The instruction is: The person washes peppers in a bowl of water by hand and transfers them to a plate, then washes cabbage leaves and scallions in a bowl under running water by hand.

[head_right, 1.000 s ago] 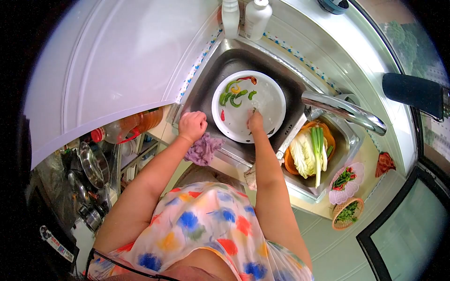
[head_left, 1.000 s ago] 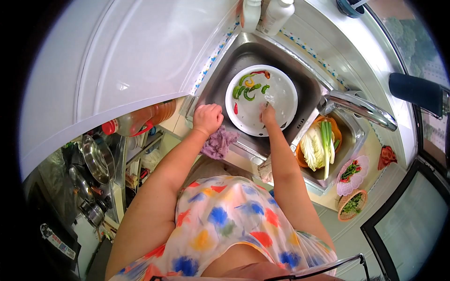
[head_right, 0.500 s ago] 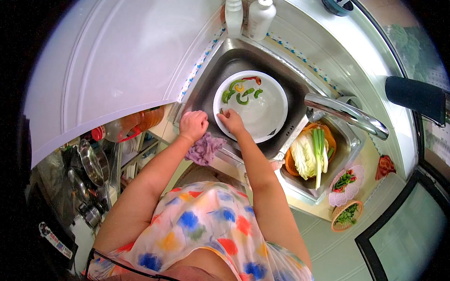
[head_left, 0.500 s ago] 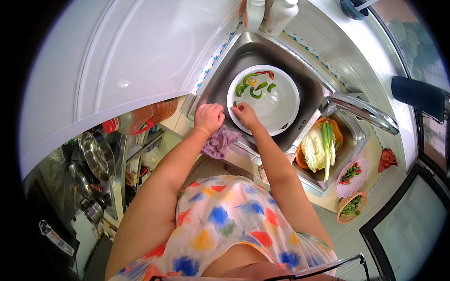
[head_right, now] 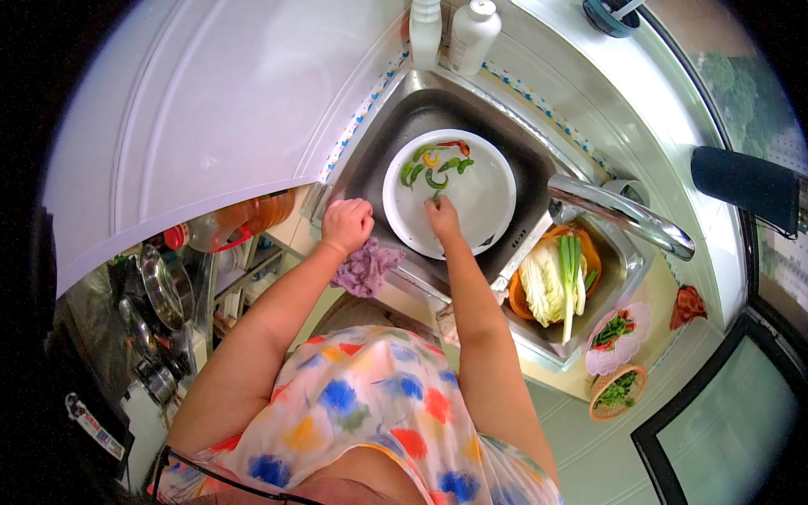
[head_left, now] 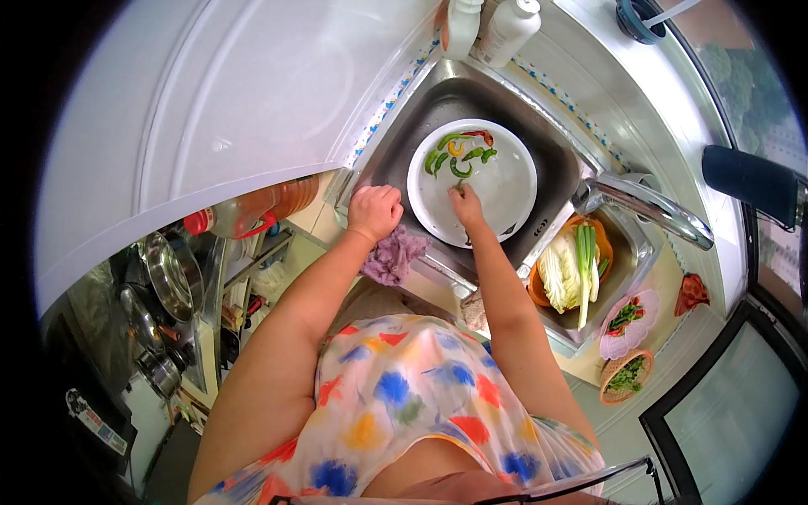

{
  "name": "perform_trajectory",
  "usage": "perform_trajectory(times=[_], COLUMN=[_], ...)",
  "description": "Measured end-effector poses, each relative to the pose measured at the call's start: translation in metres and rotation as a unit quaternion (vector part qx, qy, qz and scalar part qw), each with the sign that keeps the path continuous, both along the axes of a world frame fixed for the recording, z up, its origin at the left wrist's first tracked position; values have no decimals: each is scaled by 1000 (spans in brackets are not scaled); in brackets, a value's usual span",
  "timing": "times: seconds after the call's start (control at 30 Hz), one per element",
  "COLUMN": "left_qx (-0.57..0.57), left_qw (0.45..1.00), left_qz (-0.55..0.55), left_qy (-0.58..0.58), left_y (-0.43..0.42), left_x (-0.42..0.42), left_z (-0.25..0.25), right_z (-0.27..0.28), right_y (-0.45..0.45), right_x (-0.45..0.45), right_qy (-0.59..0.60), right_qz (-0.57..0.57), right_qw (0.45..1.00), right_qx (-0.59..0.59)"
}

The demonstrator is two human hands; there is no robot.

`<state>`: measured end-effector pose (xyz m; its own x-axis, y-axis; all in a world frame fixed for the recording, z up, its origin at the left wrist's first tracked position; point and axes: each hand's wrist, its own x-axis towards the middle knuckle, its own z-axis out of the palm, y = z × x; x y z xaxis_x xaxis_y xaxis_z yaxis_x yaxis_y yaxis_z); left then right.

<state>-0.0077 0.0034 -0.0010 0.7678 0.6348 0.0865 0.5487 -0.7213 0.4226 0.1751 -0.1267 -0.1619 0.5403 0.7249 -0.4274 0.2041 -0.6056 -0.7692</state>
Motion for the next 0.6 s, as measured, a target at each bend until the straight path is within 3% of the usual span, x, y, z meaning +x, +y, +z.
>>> perform_trajectory(times=[0.1,0.2,0.3,0.4,0.6], left_qx=[3,1,0,-1,-5], left_qw=[1000,1000,1000,1000,1000], left_qz=[-1,0,1,0,1], left_qy=[2,5,8,13,18], left_y=[0,0,0,0,0], left_x=[0,0,0,0,0], left_z=[0,-1,0,-1,0], right_z=[31,32,40,48,52], right_y=[7,7,6,5,6], right_x=[12,15,11,6,19], right_qy=[256,248,38,-1,-55], right_qz=[-96,-108,-26,-43,-94], right_qw=[959,960,998,999,991], right_qx=[-73,-70,-37,10,-77])
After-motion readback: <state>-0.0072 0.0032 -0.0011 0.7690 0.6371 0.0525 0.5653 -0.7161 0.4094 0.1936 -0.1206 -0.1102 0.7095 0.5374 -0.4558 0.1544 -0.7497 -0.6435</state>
